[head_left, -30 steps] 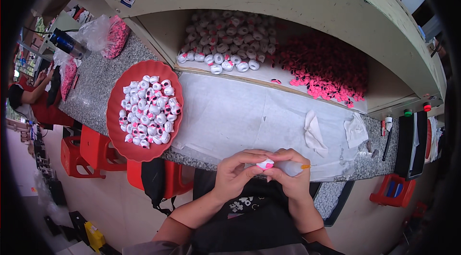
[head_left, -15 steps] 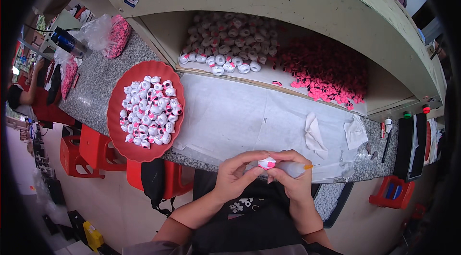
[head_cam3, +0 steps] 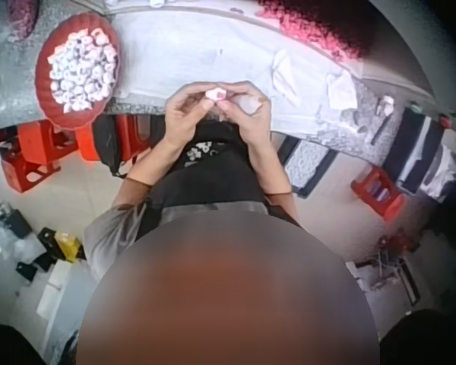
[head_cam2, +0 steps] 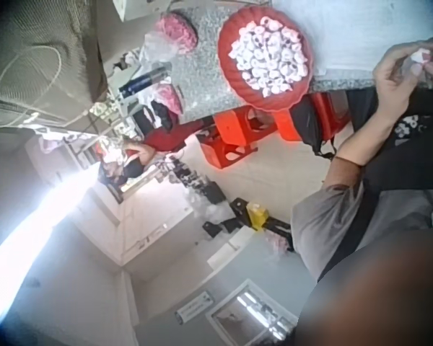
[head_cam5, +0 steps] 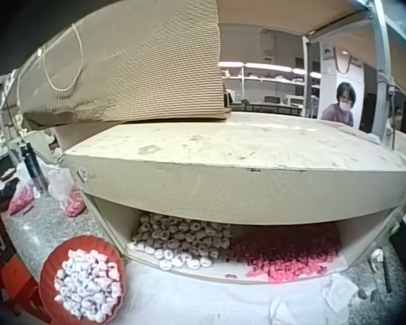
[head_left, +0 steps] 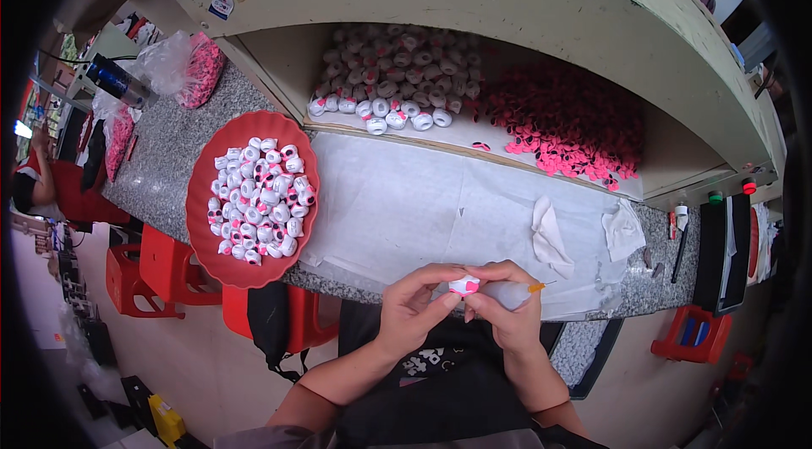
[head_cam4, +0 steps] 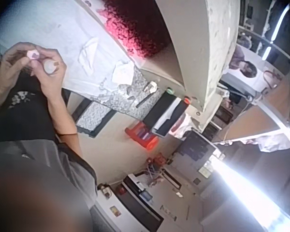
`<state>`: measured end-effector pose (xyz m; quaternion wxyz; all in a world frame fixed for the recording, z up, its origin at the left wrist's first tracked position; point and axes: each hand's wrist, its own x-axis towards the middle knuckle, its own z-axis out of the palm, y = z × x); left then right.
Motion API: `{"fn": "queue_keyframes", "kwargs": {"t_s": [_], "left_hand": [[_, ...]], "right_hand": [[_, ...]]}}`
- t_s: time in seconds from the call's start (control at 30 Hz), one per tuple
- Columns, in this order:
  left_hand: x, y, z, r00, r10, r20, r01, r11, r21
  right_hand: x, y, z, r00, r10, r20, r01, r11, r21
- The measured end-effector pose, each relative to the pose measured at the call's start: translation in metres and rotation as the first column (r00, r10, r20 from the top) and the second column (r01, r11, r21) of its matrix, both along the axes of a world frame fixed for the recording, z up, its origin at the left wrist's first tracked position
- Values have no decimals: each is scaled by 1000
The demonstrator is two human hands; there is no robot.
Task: The recorder applies adhesive to small white ceramic pieces and attaches decorative pink elements to them.
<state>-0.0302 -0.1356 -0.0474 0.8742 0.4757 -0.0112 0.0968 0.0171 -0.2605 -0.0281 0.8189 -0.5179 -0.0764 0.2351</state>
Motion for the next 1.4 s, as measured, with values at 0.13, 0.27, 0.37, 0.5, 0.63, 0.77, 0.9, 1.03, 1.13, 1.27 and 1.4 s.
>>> {"fn": "queue_keyframes", "kwargs": {"t_s": [0.13, 0.27, 0.37, 0.5, 0.63, 0.77, 0.9, 1.03, 1.13, 1.27, 1.4], "left_hand": [[1, 0, -1, 1000, 7, -9, -7, 1000, -11], [1, 0, -2, 1000, 10, -7, -10, 1000, -10], [2, 0, -1, 1000, 1, 25, -1, 1000, -16], [1, 3, -2, 1000, -31, -3, 31, 999, -12], [1, 4, -8, 991, -126, -50, 116, 979, -170], [1, 4, -15, 991, -134, -17, 126, 962, -242], [1, 3, -18, 992, -122, 12, 121, 965, -232], [1, 2, -22, 995, -96, 3, 95, 979, -181], [2, 2, -19, 982, -177, -67, 147, 937, -316], [5, -3, -15, 962, -231, -147, 102, 801, -590], [2, 1, -14, 974, -172, -146, 97, 904, -417]], "right_hand": [[-1, 1, -3, 1000, -14, 0, 14, 1000, 18], [-1, 2, -5, 1000, -20, -3, 20, 999, 30], [-2, 2, -5, 1000, -18, 15, 18, 999, 38], [0, 1, -6, 1000, -6, -20, 6, 1000, 11], [0, 0, 1, 1000, 1, 26, 0, 999, -50], [-2, 3, 3, 999, -12, 52, 16, 997, -76], [-1, 2, 1, 998, 14, 65, -12, 999, -33], [0, 0, -4, 997, 22, 70, -20, 999, -25], [1, 0, 2, 998, -21, 53, 27, 993, -115], [1, -3, 5, 986, 22, 168, 31, 951, -307], [4, 0, 1, 990, 23, 136, 14, 964, -267]]}}
